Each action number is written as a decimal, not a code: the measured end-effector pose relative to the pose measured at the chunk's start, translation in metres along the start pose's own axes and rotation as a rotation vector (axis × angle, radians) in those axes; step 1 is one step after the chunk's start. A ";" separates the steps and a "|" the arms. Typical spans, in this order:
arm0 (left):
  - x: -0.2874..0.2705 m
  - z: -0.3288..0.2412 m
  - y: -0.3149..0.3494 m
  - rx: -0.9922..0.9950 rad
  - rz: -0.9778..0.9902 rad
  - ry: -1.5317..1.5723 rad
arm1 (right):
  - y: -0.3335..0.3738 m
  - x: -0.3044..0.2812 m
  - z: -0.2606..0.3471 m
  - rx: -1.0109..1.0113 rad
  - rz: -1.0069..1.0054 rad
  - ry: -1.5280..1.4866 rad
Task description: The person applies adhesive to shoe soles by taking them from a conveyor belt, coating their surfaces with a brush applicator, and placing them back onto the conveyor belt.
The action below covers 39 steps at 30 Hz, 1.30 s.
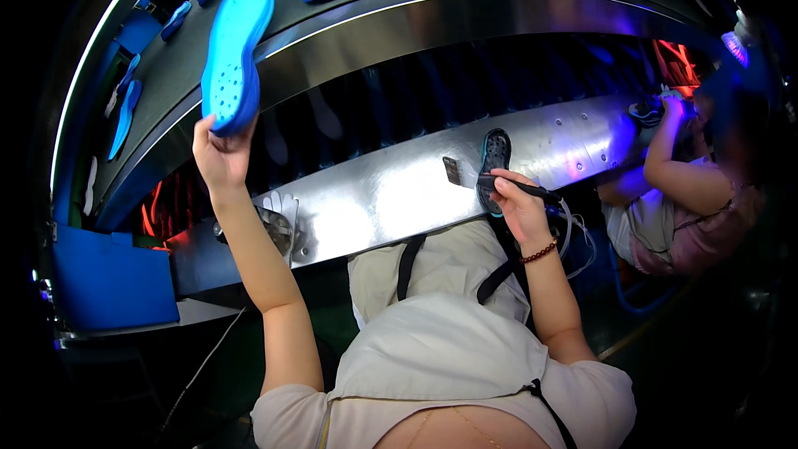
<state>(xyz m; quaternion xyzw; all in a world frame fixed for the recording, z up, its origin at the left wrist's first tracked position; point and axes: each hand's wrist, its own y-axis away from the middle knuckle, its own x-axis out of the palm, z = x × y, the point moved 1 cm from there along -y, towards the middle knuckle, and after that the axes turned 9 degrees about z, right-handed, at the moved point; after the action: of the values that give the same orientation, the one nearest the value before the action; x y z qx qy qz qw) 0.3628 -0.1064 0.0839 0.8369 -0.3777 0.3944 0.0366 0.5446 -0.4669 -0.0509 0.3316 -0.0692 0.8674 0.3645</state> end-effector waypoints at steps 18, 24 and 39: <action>0.016 0.200 0.144 -0.733 0.447 0.518 | -0.040 0.046 -0.008 0.006 0.226 0.217; 0.035 0.210 0.147 -0.744 0.222 0.370 | -0.061 0.074 -0.005 -0.207 0.223 0.607; 0.022 0.174 0.130 -0.638 0.200 0.328 | -0.005 0.086 0.027 -0.115 0.705 0.885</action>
<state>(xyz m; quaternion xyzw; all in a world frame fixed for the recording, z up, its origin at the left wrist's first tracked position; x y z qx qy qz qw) 0.3961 -0.2748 -0.0512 0.6681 -0.5508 0.3872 0.3168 0.5175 -0.4225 0.0233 -0.1269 -0.0633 0.9878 0.0645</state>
